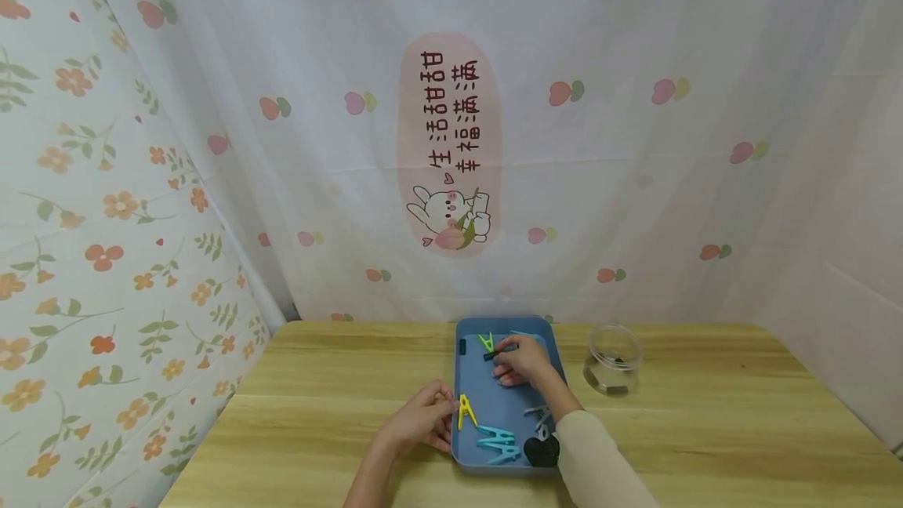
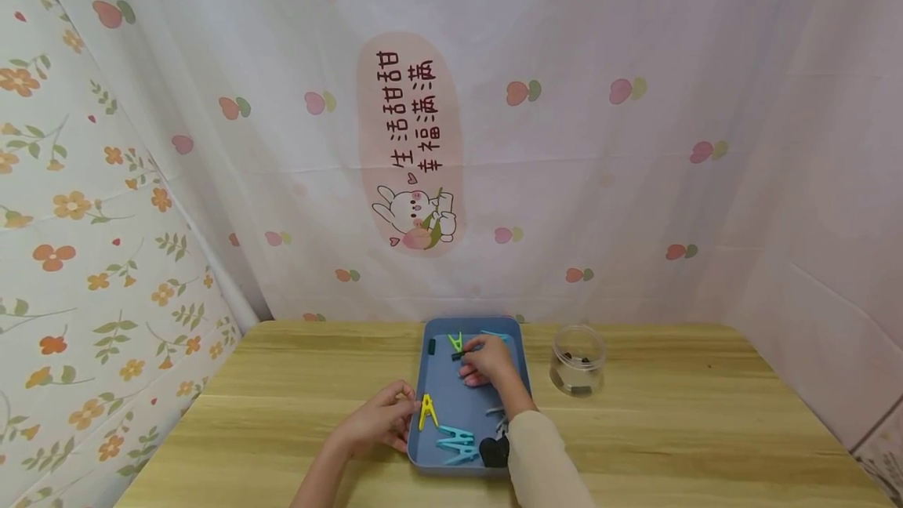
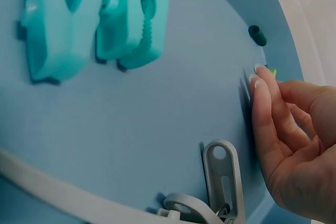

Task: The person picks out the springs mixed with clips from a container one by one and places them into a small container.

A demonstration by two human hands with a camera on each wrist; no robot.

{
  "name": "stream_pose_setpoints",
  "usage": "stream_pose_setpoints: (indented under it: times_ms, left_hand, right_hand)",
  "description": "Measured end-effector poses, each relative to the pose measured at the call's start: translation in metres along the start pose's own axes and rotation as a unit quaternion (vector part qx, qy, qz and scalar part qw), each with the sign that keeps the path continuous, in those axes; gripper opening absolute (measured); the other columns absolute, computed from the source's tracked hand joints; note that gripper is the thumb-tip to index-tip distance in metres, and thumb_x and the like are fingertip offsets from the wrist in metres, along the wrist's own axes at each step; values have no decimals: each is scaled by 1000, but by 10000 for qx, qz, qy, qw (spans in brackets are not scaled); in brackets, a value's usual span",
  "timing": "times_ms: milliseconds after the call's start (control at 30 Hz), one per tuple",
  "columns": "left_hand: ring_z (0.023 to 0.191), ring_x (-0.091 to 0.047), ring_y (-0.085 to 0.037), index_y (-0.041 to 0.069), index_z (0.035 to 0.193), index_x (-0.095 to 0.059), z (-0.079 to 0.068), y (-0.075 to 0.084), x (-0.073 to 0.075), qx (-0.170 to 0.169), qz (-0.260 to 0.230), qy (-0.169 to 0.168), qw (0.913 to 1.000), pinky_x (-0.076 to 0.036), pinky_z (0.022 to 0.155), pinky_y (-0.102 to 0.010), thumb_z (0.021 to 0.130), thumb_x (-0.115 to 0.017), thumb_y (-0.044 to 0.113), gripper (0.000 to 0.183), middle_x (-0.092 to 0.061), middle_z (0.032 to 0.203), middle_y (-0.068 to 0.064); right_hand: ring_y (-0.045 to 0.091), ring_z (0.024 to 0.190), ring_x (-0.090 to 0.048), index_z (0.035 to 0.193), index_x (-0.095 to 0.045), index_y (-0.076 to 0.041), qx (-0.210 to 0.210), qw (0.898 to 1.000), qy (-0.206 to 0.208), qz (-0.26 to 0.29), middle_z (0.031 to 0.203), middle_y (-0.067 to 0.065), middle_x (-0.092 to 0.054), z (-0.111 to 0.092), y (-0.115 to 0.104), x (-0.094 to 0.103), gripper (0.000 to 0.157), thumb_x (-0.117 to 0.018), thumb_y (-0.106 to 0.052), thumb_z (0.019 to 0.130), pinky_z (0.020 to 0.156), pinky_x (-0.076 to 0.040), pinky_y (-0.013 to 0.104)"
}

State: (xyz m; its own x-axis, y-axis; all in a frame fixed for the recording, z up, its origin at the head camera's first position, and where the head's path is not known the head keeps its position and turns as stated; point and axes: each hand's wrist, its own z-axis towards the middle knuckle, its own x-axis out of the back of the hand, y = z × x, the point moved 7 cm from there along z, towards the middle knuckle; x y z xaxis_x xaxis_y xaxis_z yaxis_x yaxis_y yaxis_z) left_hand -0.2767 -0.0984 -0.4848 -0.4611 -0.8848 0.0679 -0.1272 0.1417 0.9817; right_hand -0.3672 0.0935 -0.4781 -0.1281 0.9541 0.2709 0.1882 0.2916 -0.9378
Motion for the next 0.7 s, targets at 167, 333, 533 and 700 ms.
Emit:
stream_pose_setpoints:
  times_ms: [167, 333, 533, 700]
  left_hand:
    - [64, -59, -15, 8, 107, -46, 1, -3, -1, 32, 0, -13, 10000, -56, 57, -24, 107, -52, 15, 9, -55, 81, -6]
    - [64, -59, -15, 8, 108, -46, 3, -5, -1, 21, 11, -9, 10000, -56, 56, -23, 107, -52, 15, 9, -55, 82, -6]
    - [63, -59, -15, 8, 108, -46, 3, -5, -1, 14, 12, -10, 10000, -56, 56, -23, 108, -51, 15, 8, -56, 81, -6]
    - [63, -59, -15, 8, 107, -46, 1, -3, 0, 20, 29, 30, 10000, -56, 56, -23, 108, -51, 15, 9, -56, 80, -6]
  right_hand:
    - [10, 48, -62, 119, -66, 6, 25, 9997, 20, -241, 69, 12, -72, 0, 1, 0, 20, -65, 3, 100, 50, -57, 25]
    - [10, 47, -62, 112, -68, 6, 177, 9987, 90, -463, 66, 12, -71, 1, 1, 0, 15, -69, 2, 97, 49, -56, 25]
    - [10, 46, -62, 105, -70, 6, 291, 9980, 123, -541, 66, 12, -71, -1, -1, 0, 10, -72, 2, 96, 48, -56, 25]
    - [10, 48, -63, 109, -70, 7, 272, 9989, -2, -376, 71, 13, -74, -1, -2, -1, 13, -71, 0, 98, 51, -58, 27]
